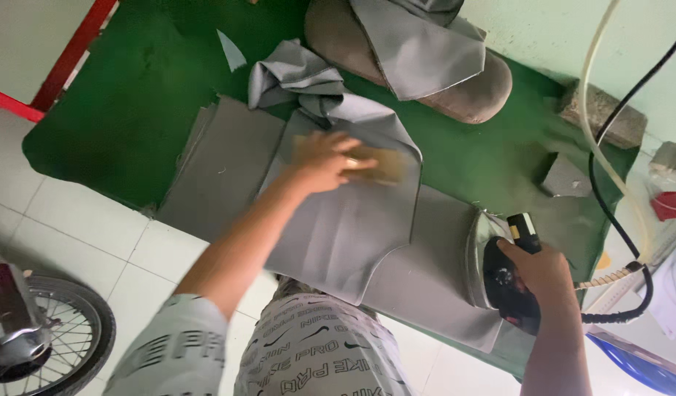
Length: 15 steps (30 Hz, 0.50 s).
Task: The person irons a gray garment on a green workbench using a steam iron and a wooden block. They repeatedly smooth the fabric, reposition the garment, and press seams with the iron and block to flatten the material.
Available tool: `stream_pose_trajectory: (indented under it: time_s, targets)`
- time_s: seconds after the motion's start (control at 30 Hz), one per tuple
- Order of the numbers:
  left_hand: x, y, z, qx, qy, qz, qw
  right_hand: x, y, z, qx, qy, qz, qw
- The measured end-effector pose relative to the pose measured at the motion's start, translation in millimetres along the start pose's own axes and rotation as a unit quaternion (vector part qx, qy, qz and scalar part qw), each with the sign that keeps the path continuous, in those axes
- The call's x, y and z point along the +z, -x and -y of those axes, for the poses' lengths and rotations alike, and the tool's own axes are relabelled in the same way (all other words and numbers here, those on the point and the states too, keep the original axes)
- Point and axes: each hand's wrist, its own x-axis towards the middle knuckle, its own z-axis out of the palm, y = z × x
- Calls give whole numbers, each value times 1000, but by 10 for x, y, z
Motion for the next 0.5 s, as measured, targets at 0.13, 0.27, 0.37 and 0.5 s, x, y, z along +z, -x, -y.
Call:
stream_pose_trajectory:
  time_s: [0.13,0.27,0.37,0.5]
  targets:
    - [608,615,651,-53,27,-152,987,86,-296,-222,-51,16,-13,998]
    - [785,1528,890,-162,-23,-241,957,-52,-19,3,-31,-5,1,1000]
    - [1082,1983,1071,-251,13,-258,933,-80,-12,58,-37,21,6,999]
    - [1090,2225,1135,-356,118,-233,897,88,-557,-295,-80,76,-54,992]
